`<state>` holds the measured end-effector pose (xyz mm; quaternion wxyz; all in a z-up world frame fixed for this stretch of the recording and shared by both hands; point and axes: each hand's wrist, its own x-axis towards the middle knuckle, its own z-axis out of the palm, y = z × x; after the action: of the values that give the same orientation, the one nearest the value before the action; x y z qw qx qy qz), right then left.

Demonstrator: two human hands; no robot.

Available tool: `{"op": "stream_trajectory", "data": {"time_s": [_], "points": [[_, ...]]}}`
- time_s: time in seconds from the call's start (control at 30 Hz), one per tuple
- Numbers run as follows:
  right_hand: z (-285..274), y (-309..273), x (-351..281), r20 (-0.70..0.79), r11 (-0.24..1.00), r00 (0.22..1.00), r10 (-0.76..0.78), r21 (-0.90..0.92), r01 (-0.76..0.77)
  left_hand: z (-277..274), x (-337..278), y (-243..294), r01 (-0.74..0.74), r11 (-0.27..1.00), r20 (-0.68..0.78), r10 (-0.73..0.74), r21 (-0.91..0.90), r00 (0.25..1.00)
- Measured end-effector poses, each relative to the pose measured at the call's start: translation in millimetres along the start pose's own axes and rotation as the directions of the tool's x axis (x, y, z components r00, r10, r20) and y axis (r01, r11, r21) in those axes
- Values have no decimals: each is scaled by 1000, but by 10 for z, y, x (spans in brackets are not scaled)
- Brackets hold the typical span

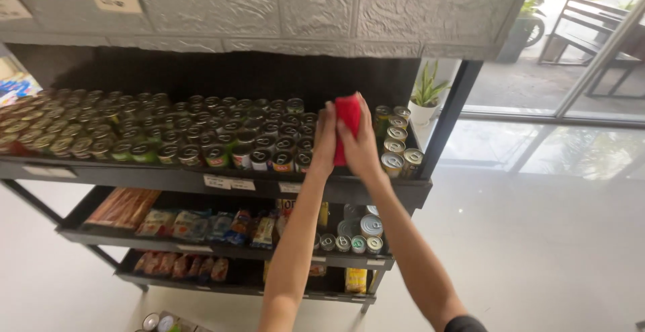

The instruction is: The recorder wipes down canned goods with a cloth and organizes them on a display shelf.

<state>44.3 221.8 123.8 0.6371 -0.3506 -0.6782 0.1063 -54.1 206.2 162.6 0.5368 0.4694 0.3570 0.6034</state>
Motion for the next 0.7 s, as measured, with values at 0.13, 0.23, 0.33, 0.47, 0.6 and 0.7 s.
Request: {"op": "stream_trajectory", "data": {"time_s": [0.13, 0.23, 0.33, 0.47, 0.6, 0.7], "points": [[137, -657, -314, 240, 999, 970, 37, -39, -29, -355, -365, 125, -94, 980, -114, 115, 178, 987], [280, -720, -32, 91, 877, 906, 413, 228, -423, -493, -575, -30, -145, 919, -81, 186, 366, 979], [288, -1331, -135, 144, 871, 882, 450, 146, -468, -680, -761, -37, -50, 997, -120, 56, 55, 991], [334, -1907, -334, 456, 957, 864, 214, 77, -278, -1078, -1100, 225, -31, 973, -461, 136, 228, 877], [722, -1748, -214, 523, 912, 813, 257, 148, -383, -1023, -1726, 440, 69, 997, -313, -58, 25, 948], [772, -2265, -419, 544, 946, 800, 253, 36, -323, -885, -1912, 1041, 58, 949, -456, -202, -310, 867]]}}
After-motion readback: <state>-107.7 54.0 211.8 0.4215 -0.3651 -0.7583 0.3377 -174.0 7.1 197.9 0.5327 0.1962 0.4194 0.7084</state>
